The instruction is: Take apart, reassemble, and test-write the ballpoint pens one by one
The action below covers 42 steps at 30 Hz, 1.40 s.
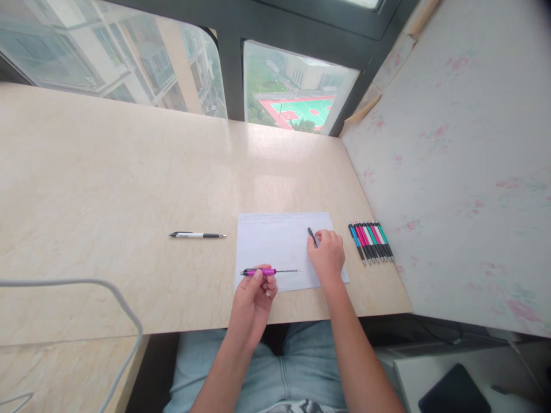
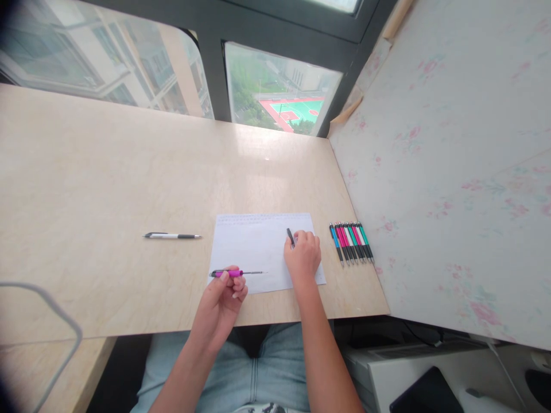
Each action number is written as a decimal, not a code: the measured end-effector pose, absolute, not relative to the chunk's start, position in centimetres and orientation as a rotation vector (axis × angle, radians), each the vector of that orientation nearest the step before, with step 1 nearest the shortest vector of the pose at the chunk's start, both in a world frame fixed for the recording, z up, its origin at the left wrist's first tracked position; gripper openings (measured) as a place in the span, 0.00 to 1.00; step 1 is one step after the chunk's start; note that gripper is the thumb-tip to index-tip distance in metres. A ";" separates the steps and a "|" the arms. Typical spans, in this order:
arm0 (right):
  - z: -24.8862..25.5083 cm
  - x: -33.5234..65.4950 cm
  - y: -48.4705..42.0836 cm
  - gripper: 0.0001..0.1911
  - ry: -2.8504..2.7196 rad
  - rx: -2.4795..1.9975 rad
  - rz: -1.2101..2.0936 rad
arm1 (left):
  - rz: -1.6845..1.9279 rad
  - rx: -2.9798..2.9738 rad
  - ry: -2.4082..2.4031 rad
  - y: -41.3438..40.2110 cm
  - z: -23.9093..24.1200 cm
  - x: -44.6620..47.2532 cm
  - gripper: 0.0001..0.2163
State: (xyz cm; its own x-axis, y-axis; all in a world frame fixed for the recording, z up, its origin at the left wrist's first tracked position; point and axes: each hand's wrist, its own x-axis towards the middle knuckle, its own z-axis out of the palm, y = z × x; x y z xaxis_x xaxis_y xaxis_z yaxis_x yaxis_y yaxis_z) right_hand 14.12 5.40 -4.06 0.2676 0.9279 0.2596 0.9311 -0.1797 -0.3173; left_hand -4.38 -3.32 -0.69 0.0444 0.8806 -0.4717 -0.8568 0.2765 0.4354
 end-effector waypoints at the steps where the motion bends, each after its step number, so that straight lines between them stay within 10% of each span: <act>1: -4.1 14.1 5.4 0.08 -1.683 -2.130 -0.011 | 1.328 0.039 0.755 -3.3 -0.7 -4.4 0.08; 42: -4.0 14.3 5.4 0.07 -1.716 -2.092 0.020 | 1.327 0.046 0.750 -3.3 -0.2 -4.4 0.09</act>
